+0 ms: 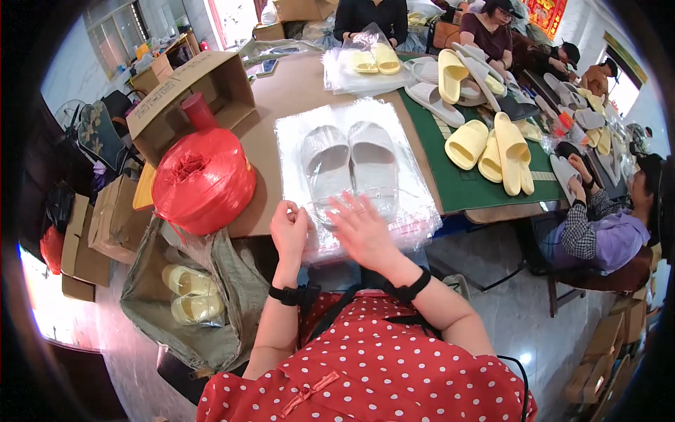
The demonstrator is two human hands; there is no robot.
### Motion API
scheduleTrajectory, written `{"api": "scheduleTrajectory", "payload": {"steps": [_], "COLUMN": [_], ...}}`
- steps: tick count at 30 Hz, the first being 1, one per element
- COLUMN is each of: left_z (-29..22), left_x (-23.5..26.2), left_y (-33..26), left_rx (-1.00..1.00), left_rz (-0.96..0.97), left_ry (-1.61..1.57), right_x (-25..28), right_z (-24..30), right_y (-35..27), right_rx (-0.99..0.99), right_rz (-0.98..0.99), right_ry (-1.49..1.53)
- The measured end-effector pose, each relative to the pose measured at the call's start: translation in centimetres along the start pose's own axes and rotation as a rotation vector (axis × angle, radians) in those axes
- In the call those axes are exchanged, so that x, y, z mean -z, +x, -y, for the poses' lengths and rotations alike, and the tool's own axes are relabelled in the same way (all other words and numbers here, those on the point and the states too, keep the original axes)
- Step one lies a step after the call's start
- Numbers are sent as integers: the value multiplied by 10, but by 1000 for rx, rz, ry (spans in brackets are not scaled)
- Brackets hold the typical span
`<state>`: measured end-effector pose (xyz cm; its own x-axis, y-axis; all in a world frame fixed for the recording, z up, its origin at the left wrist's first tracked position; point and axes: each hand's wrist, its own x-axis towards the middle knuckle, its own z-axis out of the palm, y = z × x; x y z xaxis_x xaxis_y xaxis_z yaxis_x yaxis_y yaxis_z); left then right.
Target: Placing slippers into plastic bags and arranging them at a workshop table.
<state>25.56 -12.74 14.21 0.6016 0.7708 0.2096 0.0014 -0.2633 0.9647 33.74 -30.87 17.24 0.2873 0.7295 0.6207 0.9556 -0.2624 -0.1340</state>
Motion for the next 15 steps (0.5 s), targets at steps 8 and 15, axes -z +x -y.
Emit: {"api": "scheduleTrajectory", "payload": {"steps": [8, 15], "left_z": [-34, 17], "left_x": [-11, -26], "left_y": [-28, -22], "left_rx": [-639, -537], "left_rz": [-84, 223], "left_ry": [583, 689], "right_x": [-33, -25], "right_z": [-5, -26], "right_y": [-11, -19], "right_rx": [-17, -92], "right_rz": [174, 150], "right_ry": [61, 147]}}
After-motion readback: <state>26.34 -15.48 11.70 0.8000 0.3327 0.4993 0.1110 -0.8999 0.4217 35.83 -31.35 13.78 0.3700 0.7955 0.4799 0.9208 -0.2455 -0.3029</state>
